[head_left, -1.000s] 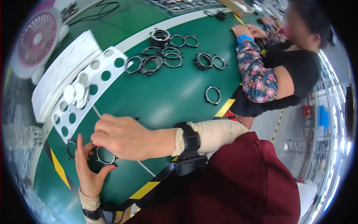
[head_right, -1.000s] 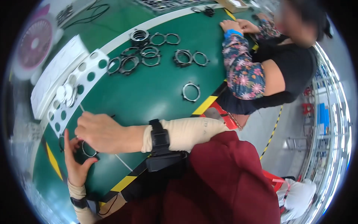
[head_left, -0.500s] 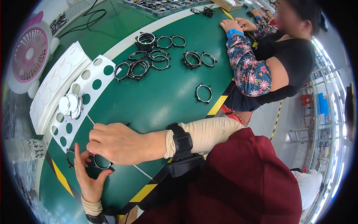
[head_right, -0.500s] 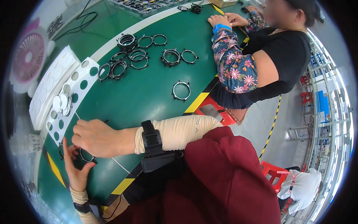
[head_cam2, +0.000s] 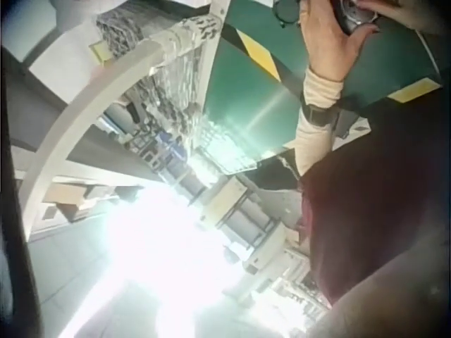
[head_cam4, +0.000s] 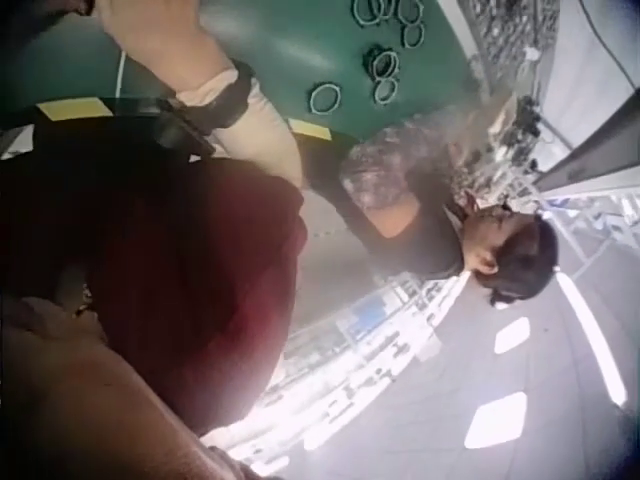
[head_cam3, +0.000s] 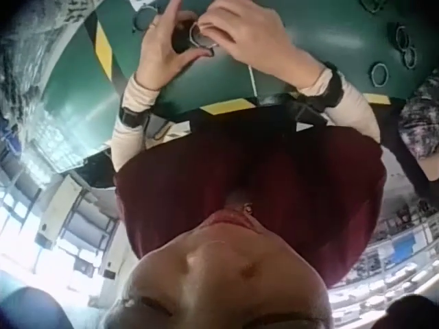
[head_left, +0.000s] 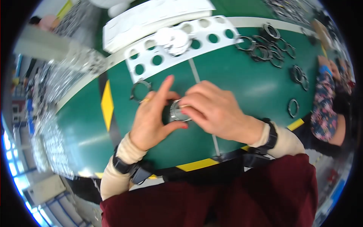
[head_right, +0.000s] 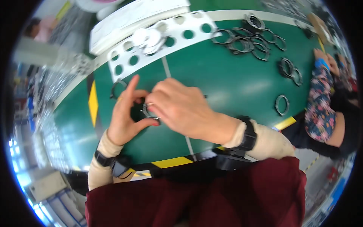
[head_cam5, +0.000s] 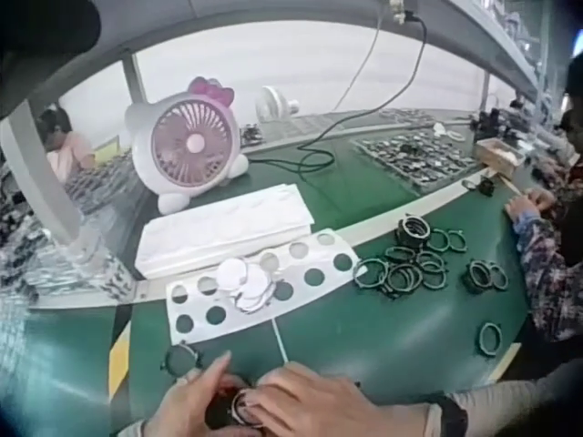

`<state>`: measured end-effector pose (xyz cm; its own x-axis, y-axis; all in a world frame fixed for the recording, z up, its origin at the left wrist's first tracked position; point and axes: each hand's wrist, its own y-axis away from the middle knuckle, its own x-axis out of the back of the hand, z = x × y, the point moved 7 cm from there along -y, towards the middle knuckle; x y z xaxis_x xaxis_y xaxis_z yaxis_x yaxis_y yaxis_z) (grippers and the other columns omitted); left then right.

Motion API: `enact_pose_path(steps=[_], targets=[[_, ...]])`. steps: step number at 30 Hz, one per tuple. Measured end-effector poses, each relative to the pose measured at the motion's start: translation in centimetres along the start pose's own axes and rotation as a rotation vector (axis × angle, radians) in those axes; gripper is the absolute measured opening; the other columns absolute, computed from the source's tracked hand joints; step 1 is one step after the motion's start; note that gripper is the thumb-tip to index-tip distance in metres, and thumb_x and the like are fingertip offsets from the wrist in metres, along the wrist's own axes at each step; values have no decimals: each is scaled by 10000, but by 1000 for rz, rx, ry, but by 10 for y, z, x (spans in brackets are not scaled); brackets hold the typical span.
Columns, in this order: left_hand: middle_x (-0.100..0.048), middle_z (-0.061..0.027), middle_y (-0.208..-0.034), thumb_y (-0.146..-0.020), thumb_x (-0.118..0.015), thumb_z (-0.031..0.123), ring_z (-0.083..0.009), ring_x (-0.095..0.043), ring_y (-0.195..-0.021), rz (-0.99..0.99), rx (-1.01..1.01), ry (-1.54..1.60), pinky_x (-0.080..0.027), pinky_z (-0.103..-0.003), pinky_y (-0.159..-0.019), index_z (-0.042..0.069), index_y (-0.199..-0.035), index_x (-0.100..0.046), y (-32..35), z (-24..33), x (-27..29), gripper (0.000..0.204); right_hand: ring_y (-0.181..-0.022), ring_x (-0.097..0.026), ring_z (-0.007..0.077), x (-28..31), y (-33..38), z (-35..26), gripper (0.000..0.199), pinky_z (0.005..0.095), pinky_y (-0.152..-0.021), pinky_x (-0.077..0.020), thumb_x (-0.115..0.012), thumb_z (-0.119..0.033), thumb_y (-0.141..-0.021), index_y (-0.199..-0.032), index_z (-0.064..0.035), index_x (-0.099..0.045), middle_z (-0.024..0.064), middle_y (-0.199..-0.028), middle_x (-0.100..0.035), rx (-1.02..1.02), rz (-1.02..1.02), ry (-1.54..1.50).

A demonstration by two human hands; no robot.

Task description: Assembling small electronic or mechanical components into circular metal frames at a factory workstation.

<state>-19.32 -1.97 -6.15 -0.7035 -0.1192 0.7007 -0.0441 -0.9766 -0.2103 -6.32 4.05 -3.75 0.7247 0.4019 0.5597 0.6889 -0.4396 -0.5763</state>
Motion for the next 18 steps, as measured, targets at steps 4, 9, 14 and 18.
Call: enact_pose_path(steps=[4, 9, 14, 18], targets=[[-642, -84, -1041, -576, -904, 188, -260, -548, -868, 22, -63, -49, -473, -350, -811, 18, -1493, -289, 17, -4, 25, 1117, -738, -573, 194, -31, -14, -16, 166, 316, -534, -462, -755, -58, -742, -882, -70, -666, 19, -845, -582, -14, -106, 67], [-649, -78, -1028, -567, -912, 201, -245, -540, -843, 31, -47, -64, -475, -334, -804, 15, -1487, -308, 28, -11, 38, 1115, -722, -560, 191, -51, -22, -28, 150, 317, -525, -456, -753, -48, -734, -856, -58, -666, 19, -843, -583, -30, -113, 142], [-638, -61, -974, -584, -893, 233, -273, -537, -865, 22, -25, -46, -427, -377, -813, 36, -1490, -298, 31, -16, 40, 1101, -712, -551, 189, -59, -26, -30, 144, 310, -511, -448, -752, -33, -722, -839, -52, -670, 20, -833, -580, -55, -115, 199], [-633, -56, -959, -577, -894, 244, -269, -537, -865, 26, -26, -57, -421, -380, -800, 50, -1495, -296, 34, -19, 40, 1113, -713, -549, 186, -62, -25, -33, 145, 303, -503, -443, -753, -24, -711, -830, -48, -675, 20, -824, -576, -15, -139, 242]])
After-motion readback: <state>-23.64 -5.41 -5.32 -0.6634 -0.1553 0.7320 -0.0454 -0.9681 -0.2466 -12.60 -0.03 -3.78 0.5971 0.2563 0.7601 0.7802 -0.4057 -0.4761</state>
